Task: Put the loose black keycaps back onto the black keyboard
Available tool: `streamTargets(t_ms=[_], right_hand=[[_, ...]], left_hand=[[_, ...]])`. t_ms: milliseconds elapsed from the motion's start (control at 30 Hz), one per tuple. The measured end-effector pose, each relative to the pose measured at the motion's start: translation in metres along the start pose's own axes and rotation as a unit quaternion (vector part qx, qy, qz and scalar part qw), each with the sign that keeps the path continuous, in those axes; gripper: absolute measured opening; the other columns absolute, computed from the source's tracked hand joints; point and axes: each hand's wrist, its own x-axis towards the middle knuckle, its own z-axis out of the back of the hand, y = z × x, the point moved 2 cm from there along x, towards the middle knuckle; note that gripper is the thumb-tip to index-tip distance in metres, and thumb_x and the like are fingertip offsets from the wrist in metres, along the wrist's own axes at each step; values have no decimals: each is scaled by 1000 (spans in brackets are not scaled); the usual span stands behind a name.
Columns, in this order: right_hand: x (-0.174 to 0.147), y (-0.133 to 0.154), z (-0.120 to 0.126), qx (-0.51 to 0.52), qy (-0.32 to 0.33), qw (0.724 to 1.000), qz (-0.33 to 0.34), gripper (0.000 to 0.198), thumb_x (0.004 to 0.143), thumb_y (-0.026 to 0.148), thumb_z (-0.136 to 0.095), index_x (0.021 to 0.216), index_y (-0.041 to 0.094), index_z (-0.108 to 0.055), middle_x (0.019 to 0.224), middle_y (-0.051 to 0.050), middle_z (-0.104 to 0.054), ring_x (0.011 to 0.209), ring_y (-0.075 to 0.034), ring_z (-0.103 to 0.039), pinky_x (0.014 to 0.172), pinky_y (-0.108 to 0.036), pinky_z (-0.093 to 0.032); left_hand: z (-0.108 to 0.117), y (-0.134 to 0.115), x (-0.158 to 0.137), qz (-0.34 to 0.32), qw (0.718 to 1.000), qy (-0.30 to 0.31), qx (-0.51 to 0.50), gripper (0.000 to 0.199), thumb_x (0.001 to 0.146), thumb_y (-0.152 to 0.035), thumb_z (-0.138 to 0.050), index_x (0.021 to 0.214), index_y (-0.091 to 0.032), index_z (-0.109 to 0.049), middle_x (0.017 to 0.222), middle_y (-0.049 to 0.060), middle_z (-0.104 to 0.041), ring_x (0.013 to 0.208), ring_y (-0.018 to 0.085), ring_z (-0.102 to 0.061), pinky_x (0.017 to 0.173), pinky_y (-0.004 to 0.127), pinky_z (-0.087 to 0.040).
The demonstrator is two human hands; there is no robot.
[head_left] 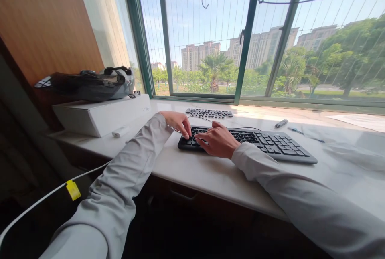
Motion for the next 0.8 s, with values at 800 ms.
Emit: streamTargets(t_ms=[800], right_hand=[[0,0,-5,-2,4,1000,27,40,96,32,-30,107,23,-67,74,-6,-72,60,-13,-55,78,-32,-23]], left_hand=[[-6,7,8,-42,998,-1,-40,39,55,-45,-81,86,-21,-76,76,2,-72,65,11,-57,59,22,-39]])
